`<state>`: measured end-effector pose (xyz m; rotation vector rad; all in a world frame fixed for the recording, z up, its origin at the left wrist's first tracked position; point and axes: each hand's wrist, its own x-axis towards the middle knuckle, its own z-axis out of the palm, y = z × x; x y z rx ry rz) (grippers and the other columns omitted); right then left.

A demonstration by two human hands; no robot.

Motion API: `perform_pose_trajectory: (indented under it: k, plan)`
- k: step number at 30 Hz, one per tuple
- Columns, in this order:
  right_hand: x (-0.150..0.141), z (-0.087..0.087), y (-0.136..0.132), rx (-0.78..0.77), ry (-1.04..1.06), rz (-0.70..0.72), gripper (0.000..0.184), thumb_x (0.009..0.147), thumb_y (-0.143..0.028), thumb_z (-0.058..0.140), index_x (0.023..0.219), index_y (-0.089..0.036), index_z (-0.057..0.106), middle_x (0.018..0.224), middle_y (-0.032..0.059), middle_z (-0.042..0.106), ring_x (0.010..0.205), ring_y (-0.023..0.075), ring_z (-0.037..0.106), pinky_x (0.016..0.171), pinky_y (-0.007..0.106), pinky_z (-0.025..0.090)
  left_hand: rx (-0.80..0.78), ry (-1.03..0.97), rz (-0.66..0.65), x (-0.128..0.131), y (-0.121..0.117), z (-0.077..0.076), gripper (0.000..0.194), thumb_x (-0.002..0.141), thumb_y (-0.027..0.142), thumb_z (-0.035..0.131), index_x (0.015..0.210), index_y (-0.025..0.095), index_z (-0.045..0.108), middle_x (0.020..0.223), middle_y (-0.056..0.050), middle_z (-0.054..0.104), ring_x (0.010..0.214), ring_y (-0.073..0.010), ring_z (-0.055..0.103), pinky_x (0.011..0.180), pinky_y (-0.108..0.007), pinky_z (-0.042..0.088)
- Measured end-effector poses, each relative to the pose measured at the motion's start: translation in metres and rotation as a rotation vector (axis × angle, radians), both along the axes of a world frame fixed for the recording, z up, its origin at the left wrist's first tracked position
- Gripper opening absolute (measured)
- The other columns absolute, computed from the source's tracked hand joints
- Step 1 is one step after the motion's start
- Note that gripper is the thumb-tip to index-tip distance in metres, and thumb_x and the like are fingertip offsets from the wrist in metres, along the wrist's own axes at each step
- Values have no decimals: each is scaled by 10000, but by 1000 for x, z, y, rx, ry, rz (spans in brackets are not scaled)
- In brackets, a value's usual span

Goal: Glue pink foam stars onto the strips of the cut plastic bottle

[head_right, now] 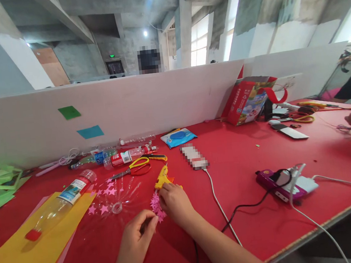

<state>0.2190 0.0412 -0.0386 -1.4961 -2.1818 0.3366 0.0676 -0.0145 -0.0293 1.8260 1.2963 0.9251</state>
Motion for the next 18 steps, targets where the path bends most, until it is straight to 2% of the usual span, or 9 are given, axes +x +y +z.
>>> perform_pose_trajectory:
  k: [4, 7, 12, 18]
  plan:
    - [2, 6, -2, -59, 223, -6, 184, 858, -115, 482, 824, -152, 659, 748, 15, 679, 656, 124, 624, 594, 196, 455, -300, -262, -39, 1, 1, -9, 317, 860, 458, 442, 775, 178, 562, 576, 43, 501, 421, -66, 387, 420, -195, 291]
    - [0, 10, -8, -76, 336, 18, 174, 859, -151, 502, 811, -159, 669, 721, 1, 682, 642, 120, 633, 583, 187, 473, -434, -421, -15, 3, 4, -11, 375, 818, 528, 469, 877, 170, 569, 612, 35, 540, 368, -50, 375, 349, -180, 231]
    - [-3, 15, -22, 20, 526, 216, 161, 852, -166, 536, 790, -169, 685, 752, 37, 663, 718, 143, 623, 679, 233, 488, -446, -541, 78, 4, 6, -8, 428, 760, 582, 527, 769, 155, 555, 587, 33, 529, 382, -60, 446, 329, -163, 289]
    - [3, 14, -24, 59, 518, 308, 176, 869, -173, 537, 935, -200, 697, 886, 66, 639, 824, 166, 610, 741, 264, 492, -431, -611, 54, 4, 6, -9, 377, 759, 538, 568, 774, 163, 539, 572, 47, 519, 385, -58, 455, 334, -159, 329]
